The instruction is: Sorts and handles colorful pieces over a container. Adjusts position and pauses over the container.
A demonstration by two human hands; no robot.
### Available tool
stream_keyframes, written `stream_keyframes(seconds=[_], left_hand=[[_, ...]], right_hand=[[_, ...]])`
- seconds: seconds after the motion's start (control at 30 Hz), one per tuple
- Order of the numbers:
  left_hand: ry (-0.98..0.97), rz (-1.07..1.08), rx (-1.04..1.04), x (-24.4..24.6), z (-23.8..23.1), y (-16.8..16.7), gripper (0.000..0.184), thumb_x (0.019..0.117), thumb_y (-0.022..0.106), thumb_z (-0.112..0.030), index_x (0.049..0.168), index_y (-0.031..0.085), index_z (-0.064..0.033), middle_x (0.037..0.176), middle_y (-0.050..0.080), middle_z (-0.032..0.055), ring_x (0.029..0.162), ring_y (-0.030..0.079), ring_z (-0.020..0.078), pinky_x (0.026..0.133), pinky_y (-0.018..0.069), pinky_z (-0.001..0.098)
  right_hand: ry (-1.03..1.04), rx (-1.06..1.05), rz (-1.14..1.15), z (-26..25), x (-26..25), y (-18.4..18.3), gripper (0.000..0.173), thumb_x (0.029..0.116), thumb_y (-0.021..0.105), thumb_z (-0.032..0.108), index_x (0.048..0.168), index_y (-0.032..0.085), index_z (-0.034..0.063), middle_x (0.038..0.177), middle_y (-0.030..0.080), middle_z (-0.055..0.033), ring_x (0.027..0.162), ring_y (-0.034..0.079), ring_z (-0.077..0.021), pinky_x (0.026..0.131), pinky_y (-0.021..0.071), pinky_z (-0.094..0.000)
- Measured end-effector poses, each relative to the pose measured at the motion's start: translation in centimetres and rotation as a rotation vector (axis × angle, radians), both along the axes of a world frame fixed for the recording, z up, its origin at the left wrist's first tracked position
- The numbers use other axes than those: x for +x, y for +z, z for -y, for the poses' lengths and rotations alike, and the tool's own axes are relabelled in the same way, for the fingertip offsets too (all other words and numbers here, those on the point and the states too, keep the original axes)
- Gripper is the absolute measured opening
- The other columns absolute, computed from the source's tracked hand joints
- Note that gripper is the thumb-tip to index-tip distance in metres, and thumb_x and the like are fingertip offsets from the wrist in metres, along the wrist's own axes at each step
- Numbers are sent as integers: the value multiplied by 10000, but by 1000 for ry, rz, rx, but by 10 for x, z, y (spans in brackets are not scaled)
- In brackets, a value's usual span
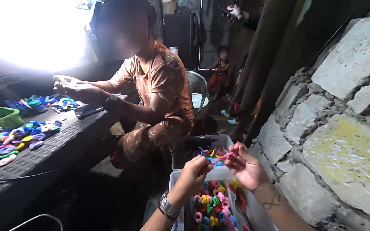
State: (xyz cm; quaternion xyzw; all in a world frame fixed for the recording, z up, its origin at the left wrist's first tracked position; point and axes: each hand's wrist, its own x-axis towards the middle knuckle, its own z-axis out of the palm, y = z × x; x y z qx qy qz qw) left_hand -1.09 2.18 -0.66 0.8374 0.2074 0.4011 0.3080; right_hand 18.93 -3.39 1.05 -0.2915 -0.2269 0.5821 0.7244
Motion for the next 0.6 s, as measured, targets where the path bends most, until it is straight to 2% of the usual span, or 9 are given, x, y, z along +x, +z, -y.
stream_keyframes(seconds=[0.07,0.17,0.3,0.4,0.47,0.53,0.57,0.6], left_hand=[[-2,-1,11,1,0,-1,188,1006,586,-116,880,651,8,793,593,63,717,555,67,685,481,194],[29,-12,21,3,0,0,206,1008,581,-123,866,657,5,768,594,63,704,563,78,678,490,211],[34,-19,-11,4,1,4,242,1025,561,-144,863,651,12,755,576,58,680,543,69,654,473,201],[24,-17,-22,6,2,8,257,1027,557,-147,840,638,8,751,565,54,675,533,65,645,463,196],[31,-14,-40,5,1,6,261,1029,552,-145,836,639,9,748,560,54,673,530,68,644,462,201],[77,2,-100,0,0,3,262,1033,532,-143,862,656,13,751,575,49,671,543,61,649,480,206],[113,24,-154,-1,0,3,272,1043,514,-155,872,648,7,743,562,34,657,532,51,637,474,204],[151,59,-198,0,0,5,276,1052,498,-169,883,639,-3,727,546,12,636,521,34,619,467,193]], right_hand=[[-35,0,-82,-3,2,2,400,1113,315,229,901,650,182,812,683,25,659,667,-77,640,602,-247],[-33,105,-115,-8,7,3,406,1095,329,188,859,660,181,682,628,45,612,640,-65,638,595,-249],[-107,232,7,-12,4,10,328,1059,408,111,888,680,175,669,633,40,605,641,-56,630,590,-230],[-190,232,-16,-21,0,22,324,1078,368,97,917,643,160,645,598,47,564,606,-43,579,566,-207],[-273,241,-24,-29,6,29,327,1096,339,137,932,615,199,630,569,89,543,568,-20,562,539,-193],[-449,338,109,-39,26,36,280,1098,339,153,978,580,230,655,564,137,552,541,10,560,509,-175],[-576,410,276,-45,37,39,234,1088,373,114,1011,578,195,696,589,137,577,553,21,571,506,-160],[-678,458,575,-49,46,38,164,1065,421,82,1056,577,134,784,618,131,653,579,38,628,518,-145]])
